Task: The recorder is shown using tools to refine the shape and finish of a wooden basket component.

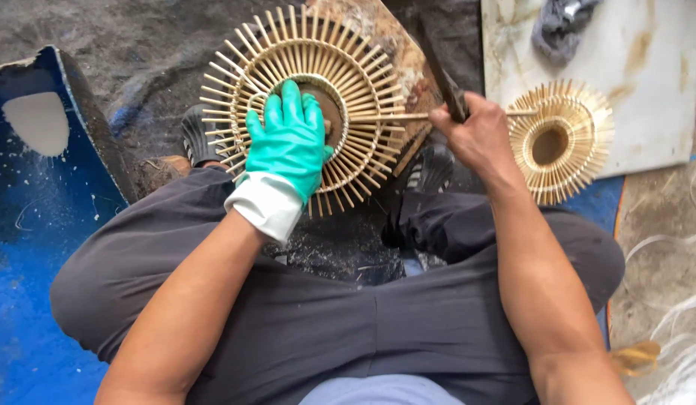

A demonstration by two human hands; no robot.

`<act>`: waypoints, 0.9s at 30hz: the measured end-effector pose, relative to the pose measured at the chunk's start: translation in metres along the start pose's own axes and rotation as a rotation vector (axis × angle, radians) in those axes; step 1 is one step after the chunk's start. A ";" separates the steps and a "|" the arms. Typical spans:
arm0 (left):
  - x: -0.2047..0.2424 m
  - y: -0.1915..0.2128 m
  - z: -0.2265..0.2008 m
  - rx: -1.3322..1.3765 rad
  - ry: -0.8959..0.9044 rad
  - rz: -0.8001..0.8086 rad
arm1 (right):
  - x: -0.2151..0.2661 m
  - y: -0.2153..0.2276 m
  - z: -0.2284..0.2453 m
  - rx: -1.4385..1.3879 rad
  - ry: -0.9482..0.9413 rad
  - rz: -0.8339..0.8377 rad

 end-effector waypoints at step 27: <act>-0.006 0.006 0.000 0.089 0.008 0.129 | 0.161 -0.039 0.081 -1.213 -0.670 0.179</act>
Point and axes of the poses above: each hand's wrist, its own x-axis away from the middle knuckle, its own y-axis out of the back of the hand, z = x × y, the point moved 5 cm from there along -x, towards the middle knuckle, and after that the axes turned 2 degrees about x, right-handed, at the moved point
